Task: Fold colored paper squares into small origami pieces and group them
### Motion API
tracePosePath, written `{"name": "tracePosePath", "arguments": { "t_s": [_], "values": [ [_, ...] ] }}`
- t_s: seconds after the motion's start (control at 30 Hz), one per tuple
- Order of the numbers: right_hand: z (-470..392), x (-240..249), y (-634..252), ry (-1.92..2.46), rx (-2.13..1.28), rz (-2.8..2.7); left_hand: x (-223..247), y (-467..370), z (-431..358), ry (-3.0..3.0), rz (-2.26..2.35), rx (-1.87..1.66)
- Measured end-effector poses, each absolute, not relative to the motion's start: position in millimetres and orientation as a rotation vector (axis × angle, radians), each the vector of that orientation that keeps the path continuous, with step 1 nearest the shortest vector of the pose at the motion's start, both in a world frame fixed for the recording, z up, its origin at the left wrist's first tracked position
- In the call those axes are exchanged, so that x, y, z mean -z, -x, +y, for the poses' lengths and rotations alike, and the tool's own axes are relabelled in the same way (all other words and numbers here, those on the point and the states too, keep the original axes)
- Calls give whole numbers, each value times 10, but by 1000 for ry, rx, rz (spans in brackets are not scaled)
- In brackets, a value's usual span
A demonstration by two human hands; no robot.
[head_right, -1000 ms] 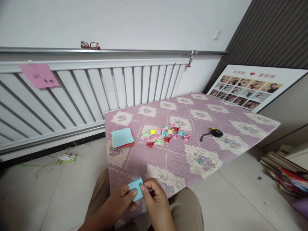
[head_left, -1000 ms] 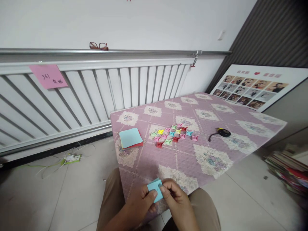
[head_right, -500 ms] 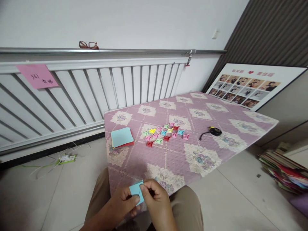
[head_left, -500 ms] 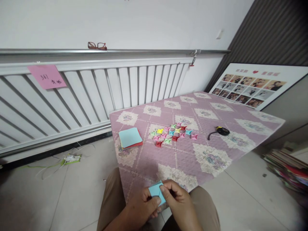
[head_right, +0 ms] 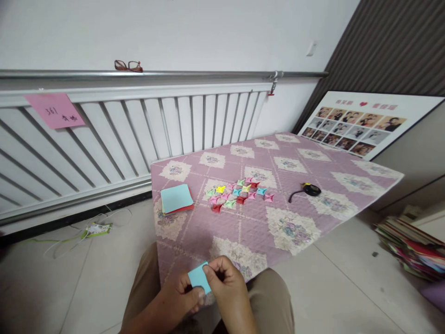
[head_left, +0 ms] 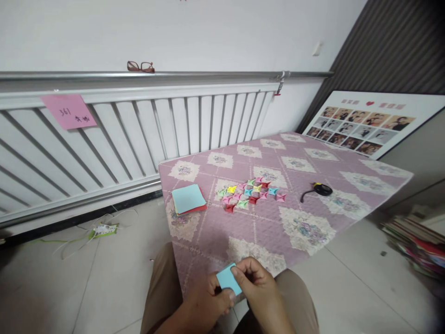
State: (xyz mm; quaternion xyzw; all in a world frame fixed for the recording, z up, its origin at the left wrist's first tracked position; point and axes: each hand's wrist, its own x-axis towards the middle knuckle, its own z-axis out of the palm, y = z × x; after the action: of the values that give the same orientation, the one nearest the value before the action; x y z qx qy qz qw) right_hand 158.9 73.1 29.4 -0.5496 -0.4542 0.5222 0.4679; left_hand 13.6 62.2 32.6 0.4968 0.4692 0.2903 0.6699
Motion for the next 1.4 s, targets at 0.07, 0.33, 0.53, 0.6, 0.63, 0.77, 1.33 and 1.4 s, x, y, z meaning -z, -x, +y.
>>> {"name": "tracePosePath", "arguments": {
  "t_s": [0.07, 0.33, 0.53, 0.6, 0.63, 0.77, 1.33, 1.4],
  "values": [
    [746, -310, -1583, 1317, -1301, -1066, -351, -138, 627, -1129, 1052, -650],
    [749, -379, -1640, 1325, -1451, -1164, -448, -56, 691, -1324, 1030, -612],
    [715, -307, -1604, 1383, -1376, -1093, -352, 11, 746, -1266, 1165, -660],
    [690, -261, -1558, 1374, -1376, -989, -325, 19, 755, -1298, 1193, -679],
    [679, -236, -1535, 1359, -1392, -931, -315, 20, 758, -1325, 1194, -689],
    [679, -128, -1496, 1361, -1442, -848, -223, 23, 769, -1384, 1205, -668],
    [1090, 516, -1527, 1596, -1282, -1419, 544, 280, 705, -2232, 1490, -498],
    [1120, 536, -1534, 1606, -1247, -1470, 666, 233, 673, -2374, 1455, -464]
  ]
}}
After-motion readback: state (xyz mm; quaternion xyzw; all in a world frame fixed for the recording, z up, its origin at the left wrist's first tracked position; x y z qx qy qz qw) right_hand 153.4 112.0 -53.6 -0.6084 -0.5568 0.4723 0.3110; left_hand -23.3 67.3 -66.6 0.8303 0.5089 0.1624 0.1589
